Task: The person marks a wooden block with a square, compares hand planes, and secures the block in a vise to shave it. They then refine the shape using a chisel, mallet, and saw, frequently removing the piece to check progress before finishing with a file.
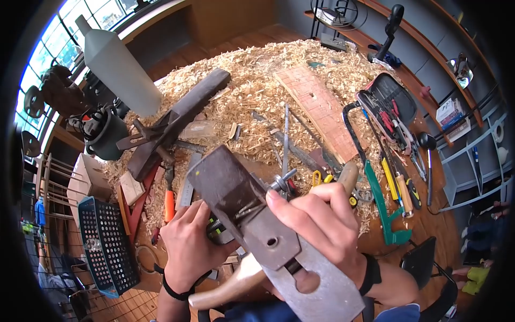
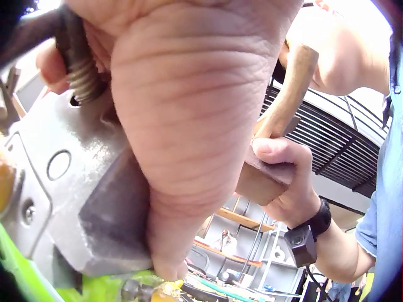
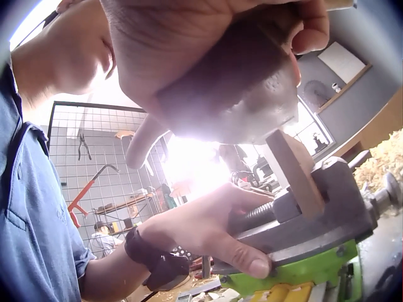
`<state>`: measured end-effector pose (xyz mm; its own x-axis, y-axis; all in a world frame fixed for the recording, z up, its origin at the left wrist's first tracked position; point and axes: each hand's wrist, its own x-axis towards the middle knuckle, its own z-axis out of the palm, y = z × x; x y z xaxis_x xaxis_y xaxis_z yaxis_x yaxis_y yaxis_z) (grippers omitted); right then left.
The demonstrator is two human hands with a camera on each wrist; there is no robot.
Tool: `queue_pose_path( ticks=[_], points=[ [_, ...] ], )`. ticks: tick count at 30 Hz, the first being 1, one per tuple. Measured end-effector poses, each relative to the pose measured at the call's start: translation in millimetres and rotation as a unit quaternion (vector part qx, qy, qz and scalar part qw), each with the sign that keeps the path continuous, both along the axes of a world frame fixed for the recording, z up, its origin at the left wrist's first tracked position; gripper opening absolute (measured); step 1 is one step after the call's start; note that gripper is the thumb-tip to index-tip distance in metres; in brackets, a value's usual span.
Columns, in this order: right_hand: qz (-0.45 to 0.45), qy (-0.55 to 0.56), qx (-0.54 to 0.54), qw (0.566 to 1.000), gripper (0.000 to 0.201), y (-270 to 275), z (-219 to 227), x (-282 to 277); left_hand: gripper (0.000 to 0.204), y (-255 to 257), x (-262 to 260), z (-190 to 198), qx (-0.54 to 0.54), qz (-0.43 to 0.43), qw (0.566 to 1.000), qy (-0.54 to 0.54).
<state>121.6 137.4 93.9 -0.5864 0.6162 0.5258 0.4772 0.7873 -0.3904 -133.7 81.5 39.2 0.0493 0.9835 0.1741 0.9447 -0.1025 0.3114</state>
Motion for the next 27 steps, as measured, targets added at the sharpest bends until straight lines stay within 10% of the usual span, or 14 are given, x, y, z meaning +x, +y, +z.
queue_pose_path(
  ticks=[27],
  points=[
    [-0.031, -0.033, -0.027, 0.999, 0.083, 17.7, 9.0, -28.8, 0.093, -0.5, -2.9, 0.4, -0.003, -0.001, 1.0, -0.03]
  ],
)
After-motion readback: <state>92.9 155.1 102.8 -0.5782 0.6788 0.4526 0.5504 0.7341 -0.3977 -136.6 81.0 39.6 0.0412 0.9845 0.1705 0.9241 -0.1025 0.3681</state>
